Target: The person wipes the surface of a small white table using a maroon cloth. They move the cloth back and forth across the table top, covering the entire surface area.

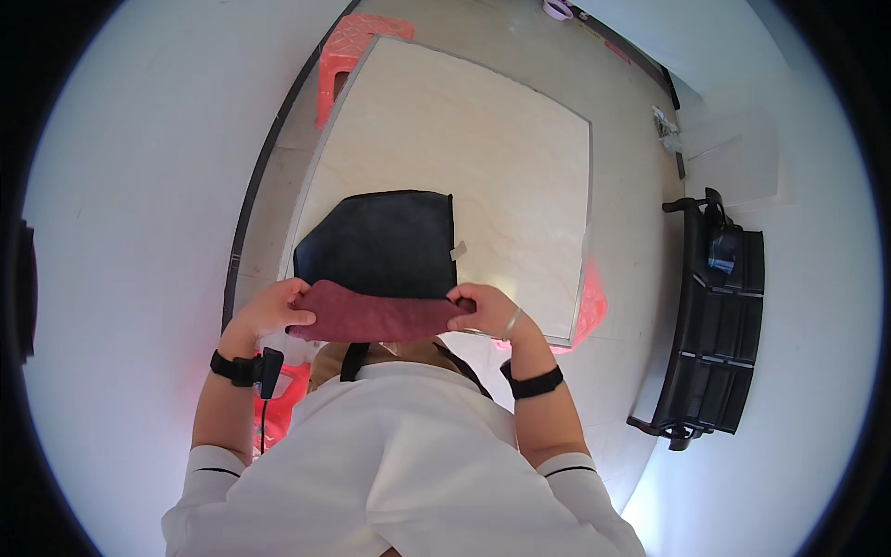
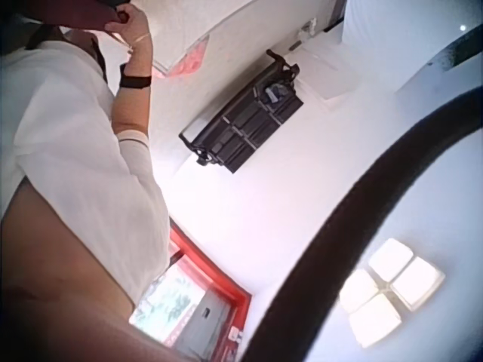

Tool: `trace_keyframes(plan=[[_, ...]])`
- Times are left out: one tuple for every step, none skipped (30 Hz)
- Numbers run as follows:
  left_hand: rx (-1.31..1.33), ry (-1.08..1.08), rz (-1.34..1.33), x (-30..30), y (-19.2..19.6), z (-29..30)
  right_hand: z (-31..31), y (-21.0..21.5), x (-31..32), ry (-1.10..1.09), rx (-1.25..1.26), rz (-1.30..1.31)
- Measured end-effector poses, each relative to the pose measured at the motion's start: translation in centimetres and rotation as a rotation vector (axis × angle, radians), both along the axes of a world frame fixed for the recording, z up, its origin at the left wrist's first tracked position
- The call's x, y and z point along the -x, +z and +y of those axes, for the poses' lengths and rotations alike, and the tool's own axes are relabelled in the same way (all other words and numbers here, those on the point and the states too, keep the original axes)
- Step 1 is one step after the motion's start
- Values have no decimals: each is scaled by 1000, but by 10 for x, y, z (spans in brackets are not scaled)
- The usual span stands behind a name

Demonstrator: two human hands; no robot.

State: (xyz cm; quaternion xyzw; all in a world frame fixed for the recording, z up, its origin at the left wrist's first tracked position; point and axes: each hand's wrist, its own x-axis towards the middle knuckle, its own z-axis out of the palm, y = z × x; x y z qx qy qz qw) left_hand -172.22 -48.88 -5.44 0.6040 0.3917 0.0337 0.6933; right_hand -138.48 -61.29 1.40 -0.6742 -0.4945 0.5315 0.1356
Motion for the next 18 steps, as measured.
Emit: trace_keyframes(plan=[[-119, 55, -14, 0, -18, 2, 5, -11, -1, -15, -60, 6], [-229, 103, -26, -2, -21, 3, 15, -10, 0, -106, -96, 18], [-246, 250, -34, -6, -23, 10, 29, -10, 0, -197, -132, 30], [-265, 401, -48, -16, -20, 22, 42, -14, 1, -244, -258, -117], [-284, 551, -61, -24, -17, 27, 54, -20, 0, -292, -384, -264], [-509, 543, 118, -29, -16, 25, 59, -25, -1, -338, -510, -412], [-731, 530, 296, -34, -15, 23, 58, -37, -4, -358, -388, -458], [-947, 506, 474, -37, -15, 21, 55, -52, -9, -379, -262, -507], [-913, 504, 493, -38, -23, 18, 52, -66, -14, -400, -136, -554], [-876, 508, 527, -34, -39, 11, 47, -75, -9, -366, -71, -584], [-839, 510, 557, -33, -44, 4, 39, -82, -3, -390, -30, -607], [-735, 503, 570, -30, -47, -3, 31, -88, 3, -413, 12, -631], [-633, 489, 578, -30, -45, -10, 24, -93, 7, -444, 57, -656], [-530, 473, 585, -30, -44, -15, 19, -98, 8, -471, 35, -624], [-473, 500, 543, -30, -45, -17, 14, -103, 9, -500, 14, -592], [-417, 532, 503, -29, -46, -20, 13, -105, 10, -523, -11, -558], [-361, 563, 462, -28, -47, -22, 14, -107, 8, -593, 71, -413], [-235, 550, 441, -27, -51, -21, 17, -108, 3, -660, 153, -268]])
